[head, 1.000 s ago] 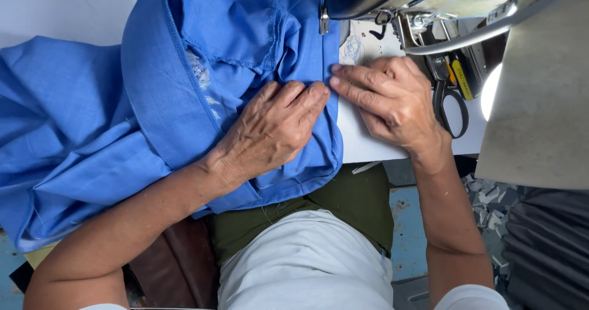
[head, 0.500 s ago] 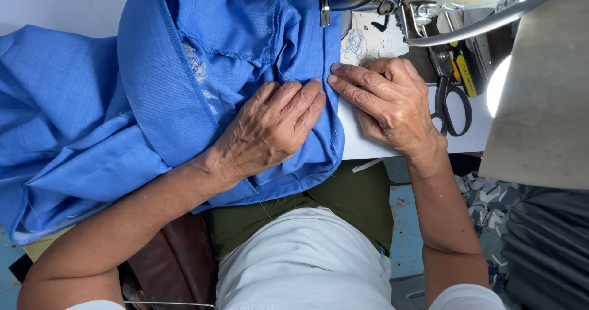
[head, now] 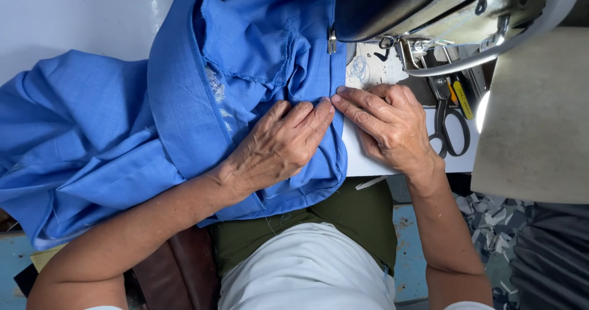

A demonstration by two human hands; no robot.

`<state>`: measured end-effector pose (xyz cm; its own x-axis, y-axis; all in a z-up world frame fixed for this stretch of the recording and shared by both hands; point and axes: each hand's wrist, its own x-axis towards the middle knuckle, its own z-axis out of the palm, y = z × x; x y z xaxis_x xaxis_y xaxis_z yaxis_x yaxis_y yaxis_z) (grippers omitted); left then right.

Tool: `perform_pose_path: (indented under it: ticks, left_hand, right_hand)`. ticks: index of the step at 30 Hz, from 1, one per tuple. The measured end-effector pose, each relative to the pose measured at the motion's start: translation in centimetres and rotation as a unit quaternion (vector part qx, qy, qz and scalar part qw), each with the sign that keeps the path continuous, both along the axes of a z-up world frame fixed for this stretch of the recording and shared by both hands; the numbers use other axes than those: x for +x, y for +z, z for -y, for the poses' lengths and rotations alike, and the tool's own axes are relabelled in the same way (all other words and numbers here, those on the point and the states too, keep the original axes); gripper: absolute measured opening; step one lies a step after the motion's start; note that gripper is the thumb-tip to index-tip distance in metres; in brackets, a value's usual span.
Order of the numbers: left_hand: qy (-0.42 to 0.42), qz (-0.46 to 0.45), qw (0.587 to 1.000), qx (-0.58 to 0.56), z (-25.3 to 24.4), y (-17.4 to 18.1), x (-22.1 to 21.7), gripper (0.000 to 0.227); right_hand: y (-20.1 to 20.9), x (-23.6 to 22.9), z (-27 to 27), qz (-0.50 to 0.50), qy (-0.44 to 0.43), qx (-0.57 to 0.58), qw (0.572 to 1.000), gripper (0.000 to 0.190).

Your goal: A worker sews blue fabric panels using an industrial sewing machine, measures dimensions with a ruler, marks the fabric with a pencil, and trims edges with scissors.

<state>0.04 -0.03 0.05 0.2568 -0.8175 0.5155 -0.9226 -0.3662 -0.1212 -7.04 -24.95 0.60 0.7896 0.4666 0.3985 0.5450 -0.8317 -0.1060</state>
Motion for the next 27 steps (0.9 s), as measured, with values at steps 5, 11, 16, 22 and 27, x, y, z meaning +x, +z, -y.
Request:
perform_pose_path:
  ticks: [5, 11, 16, 22, 27]
  left_hand:
    - [0.002, 0.022, 1.000, 0.020, -0.1, 0.2, 0.0, 0.038]
    - [-0.003, 0.009, 1.000, 0.013, 0.0, -0.2, 0.1, 0.039]
    - [-0.008, -0.005, 1.000, 0.012, 0.0, -0.2, 0.3, 0.038]
    - [-0.003, 0.021, 0.999, 0.028, 0.3, 0.0, 0.7, 0.037]
    - [0.000, 0.010, 0.999, 0.035, 0.4, -0.4, 1.2, 0.041]
  right_hand:
    - [0.8, 0.5, -0.5, -0.004, 0.011, 0.011, 1.000, 0.029]
    - [0.9, 1.0, -0.5, -0.027, 0.006, -0.004, 1.000, 0.034]
    - [1.0, 1.2, -0.6, -0.028, 0.006, -0.006, 1.000, 0.031]
    - [1.2, 1.4, -0.7, -0.018, 0.002, -0.016, 1.000, 0.026]
    - [1.0, 1.6, -0.6, 0.000, -0.016, -0.050, 0.999, 0.028]
